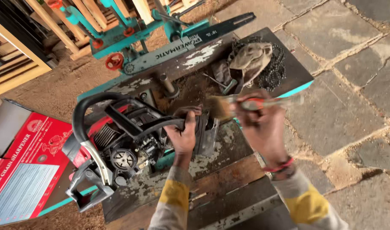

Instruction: The person cleans a chainsaw engine cover and a carburetor using a brush and a rag. They scrub the cover, wipe it down, and then use a brush and a wrench to clean the carburetor, removing debris from its crevices.

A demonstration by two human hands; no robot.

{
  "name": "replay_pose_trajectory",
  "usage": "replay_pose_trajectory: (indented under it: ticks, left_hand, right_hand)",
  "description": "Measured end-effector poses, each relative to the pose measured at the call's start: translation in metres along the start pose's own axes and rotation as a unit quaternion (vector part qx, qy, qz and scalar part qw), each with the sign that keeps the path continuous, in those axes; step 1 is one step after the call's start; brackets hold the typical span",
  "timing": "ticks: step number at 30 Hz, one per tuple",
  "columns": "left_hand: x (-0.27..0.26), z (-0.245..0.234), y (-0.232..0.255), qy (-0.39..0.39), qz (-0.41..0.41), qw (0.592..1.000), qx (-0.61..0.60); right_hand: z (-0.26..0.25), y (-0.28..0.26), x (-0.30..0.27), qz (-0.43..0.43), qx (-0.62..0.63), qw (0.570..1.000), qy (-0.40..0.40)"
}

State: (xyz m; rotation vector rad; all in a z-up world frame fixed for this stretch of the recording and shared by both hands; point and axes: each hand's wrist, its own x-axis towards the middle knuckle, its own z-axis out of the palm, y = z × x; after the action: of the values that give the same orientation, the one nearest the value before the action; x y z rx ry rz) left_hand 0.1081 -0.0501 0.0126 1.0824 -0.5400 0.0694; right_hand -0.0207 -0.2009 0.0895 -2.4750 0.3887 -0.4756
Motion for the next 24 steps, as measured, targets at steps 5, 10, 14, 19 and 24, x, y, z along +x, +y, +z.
replay_pose_trajectory:
  ticks: [5, 10, 14, 19, 24]
  left_hand:
    - [0.009, -0.002, 0.009, 0.039, 0.017, 0.989, 0.143]
    - [0.013, 0.011, 0.029, 0.000, -0.004, 0.999, 0.052]
    - [0.014, 0.008, 0.021, -0.002, 0.035, 0.998, 0.059]
    - [0.011, 0.000, 0.021, -0.027, 0.062, 0.998, -0.009]
    - [0.007, 0.002, 0.026, 0.029, -0.013, 0.996, 0.079]
  right_hand:
    - [0.003, 0.012, -0.003, -0.127, 0.192, 0.972, 0.051]
    - [-0.030, 0.018, 0.013, -0.035, 0.140, 0.989, 0.030]
    - [-0.006, -0.002, 0.017, -0.103, 0.226, 0.965, 0.086]
    - [-0.041, 0.005, 0.024, 0.074, 0.122, 0.971, -0.190]
    - [-0.003, 0.011, 0.025, 0.007, 0.681, 0.731, 0.039]
